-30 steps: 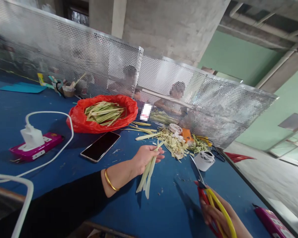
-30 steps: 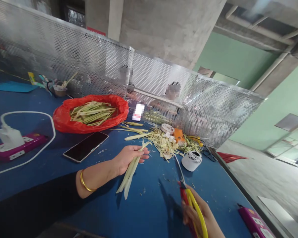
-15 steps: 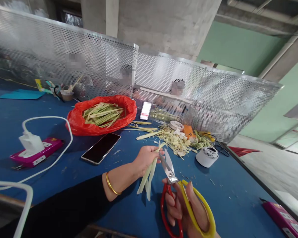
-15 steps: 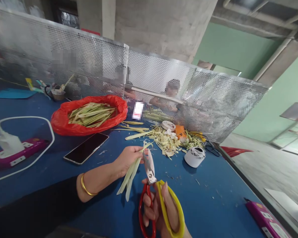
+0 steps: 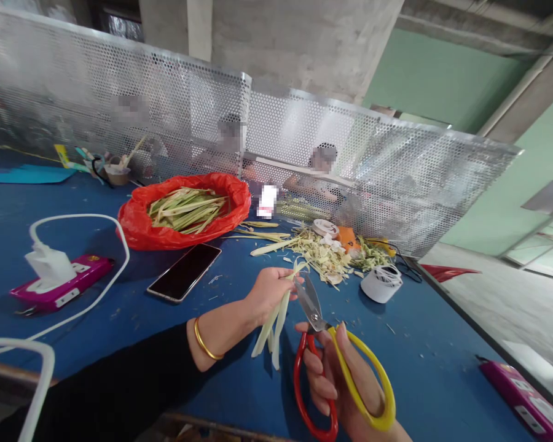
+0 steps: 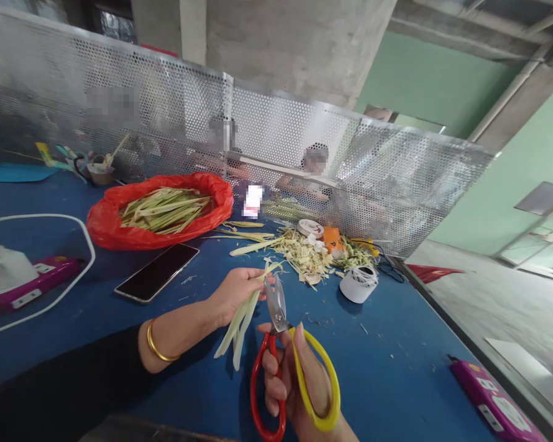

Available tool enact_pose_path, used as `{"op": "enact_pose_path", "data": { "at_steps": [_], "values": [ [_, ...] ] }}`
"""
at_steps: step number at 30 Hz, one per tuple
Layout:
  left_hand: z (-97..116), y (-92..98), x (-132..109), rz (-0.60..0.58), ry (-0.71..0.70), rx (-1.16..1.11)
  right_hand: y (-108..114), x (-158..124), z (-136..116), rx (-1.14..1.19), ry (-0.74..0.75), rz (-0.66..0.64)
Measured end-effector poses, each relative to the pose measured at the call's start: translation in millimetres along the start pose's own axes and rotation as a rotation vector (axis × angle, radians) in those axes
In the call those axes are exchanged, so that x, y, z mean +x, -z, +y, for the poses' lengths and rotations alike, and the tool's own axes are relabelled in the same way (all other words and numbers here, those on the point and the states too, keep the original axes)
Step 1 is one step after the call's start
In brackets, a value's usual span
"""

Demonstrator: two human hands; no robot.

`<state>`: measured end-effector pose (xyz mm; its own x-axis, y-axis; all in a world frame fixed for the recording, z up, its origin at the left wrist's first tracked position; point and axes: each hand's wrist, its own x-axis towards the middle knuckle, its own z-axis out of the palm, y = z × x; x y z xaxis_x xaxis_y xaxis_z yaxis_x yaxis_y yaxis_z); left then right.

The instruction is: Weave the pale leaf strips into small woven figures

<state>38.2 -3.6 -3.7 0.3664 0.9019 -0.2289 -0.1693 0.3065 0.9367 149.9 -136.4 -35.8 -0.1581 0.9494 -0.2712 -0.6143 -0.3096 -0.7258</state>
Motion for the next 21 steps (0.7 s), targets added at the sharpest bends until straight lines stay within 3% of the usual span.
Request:
{"op": "enact_pose_path", "data": {
  "at_steps": [7,21],
  "values": [
    [-0.9,1.6,-0.3,-0.019,-0.007,0.006,-2.0,-1.2,-4.2,0.102,-0.005,-0.049],
    [-6.3,2.3,3.5,-0.049,0.01,-0.033,-4.6,2.2,-3.7,0.126,-0.008,-0.01]
  ]
}}
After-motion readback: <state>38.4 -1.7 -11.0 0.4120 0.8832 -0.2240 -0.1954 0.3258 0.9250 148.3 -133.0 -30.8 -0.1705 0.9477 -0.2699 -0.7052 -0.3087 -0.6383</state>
